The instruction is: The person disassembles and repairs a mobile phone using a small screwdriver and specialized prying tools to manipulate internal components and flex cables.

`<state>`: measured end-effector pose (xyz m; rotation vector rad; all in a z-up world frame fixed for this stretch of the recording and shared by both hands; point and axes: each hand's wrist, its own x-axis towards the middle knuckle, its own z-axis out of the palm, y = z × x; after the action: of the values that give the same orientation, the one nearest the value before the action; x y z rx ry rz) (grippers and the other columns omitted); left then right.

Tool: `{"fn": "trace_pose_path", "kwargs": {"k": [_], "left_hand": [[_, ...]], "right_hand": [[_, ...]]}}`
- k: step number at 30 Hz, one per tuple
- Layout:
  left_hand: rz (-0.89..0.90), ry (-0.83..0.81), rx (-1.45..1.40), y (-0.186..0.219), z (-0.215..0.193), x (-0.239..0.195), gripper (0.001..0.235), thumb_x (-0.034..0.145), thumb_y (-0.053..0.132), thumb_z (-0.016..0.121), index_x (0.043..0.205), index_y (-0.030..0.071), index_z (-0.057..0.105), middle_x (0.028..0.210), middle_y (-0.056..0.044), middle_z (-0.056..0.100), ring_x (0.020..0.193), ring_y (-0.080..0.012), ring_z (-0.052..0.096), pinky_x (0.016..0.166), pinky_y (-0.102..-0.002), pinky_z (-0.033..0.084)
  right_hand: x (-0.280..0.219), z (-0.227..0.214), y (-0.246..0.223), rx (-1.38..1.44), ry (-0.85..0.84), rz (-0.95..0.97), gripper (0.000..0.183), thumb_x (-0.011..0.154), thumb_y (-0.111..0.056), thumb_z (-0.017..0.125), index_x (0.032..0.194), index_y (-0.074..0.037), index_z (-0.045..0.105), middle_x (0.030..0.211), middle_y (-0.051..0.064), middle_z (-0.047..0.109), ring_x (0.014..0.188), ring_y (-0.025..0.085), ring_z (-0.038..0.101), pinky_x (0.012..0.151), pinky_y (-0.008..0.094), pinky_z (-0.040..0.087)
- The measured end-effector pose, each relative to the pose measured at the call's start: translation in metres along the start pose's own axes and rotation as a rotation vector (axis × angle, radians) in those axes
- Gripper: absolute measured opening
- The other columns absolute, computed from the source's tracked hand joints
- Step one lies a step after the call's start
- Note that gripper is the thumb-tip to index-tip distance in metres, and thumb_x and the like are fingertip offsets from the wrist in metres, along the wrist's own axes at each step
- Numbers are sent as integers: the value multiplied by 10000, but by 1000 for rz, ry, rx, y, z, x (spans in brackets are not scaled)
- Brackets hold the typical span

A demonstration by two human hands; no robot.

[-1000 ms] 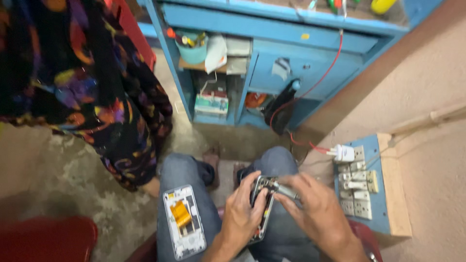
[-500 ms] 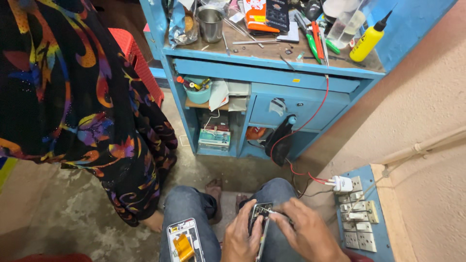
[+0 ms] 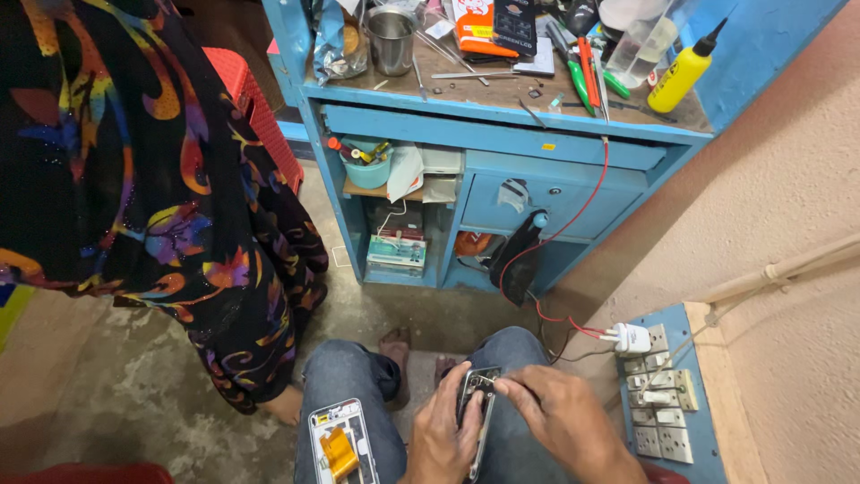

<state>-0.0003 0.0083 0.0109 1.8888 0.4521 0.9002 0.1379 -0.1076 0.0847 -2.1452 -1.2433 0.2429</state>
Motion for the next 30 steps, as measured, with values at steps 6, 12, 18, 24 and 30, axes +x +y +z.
{"fn": "trace_pose_path", "kwargs": {"k": [6, 12, 18, 24, 30], "left_hand": [[-11, 1, 20, 0, 1, -1, 442, 881, 12, 722, 1298, -34, 586, 1086, -256, 730, 987, -410, 749, 809, -420, 593], [26, 26, 25, -4, 3, 1, 441, 874, 19, 737, 1288, -33, 594, 1088, -251, 733, 981, -398, 756, 807, -416, 602], [14, 17, 3, 3, -1, 6, 440, 874, 12, 730, 1289, -37, 592, 1071, -257, 731, 970, -402, 758, 799, -413, 605], [17, 21, 39, 10, -4, 8, 429, 888, 17, 725, 1289, -54, 588, 1063, -258, 731, 929, -406, 747, 780, -423, 594], [32, 34, 27, 11, -6, 9, 406, 896, 10, 707, 1275, -68, 584, 1082, -254, 727, 934, -397, 750, 791, -416, 602]], "right_hand": [[0, -4, -2, 6, -11, -59, 193, 869, -186, 749, 1010, -66, 692, 885, 129, 692, 818, 339, 694, 714, 394, 549], [1, -4, 3, 26, -27, -32, 207, 869, -211, 753, 1001, -65, 690, 885, 121, 714, 804, 322, 711, 699, 398, 555], [5, -4, 6, 31, -41, -11, 217, 869, -205, 750, 1019, -61, 687, 891, 113, 739, 821, 299, 729, 704, 383, 569], [5, -5, -3, 38, -41, 79, 239, 887, -192, 749, 1059, -50, 662, 870, 127, 743, 793, 281, 730, 666, 375, 567], [11, -8, -13, 154, -64, 130, 289, 889, -179, 720, 1121, -36, 624, 809, 106, 743, 729, 231, 759, 649, 361, 579]]}}
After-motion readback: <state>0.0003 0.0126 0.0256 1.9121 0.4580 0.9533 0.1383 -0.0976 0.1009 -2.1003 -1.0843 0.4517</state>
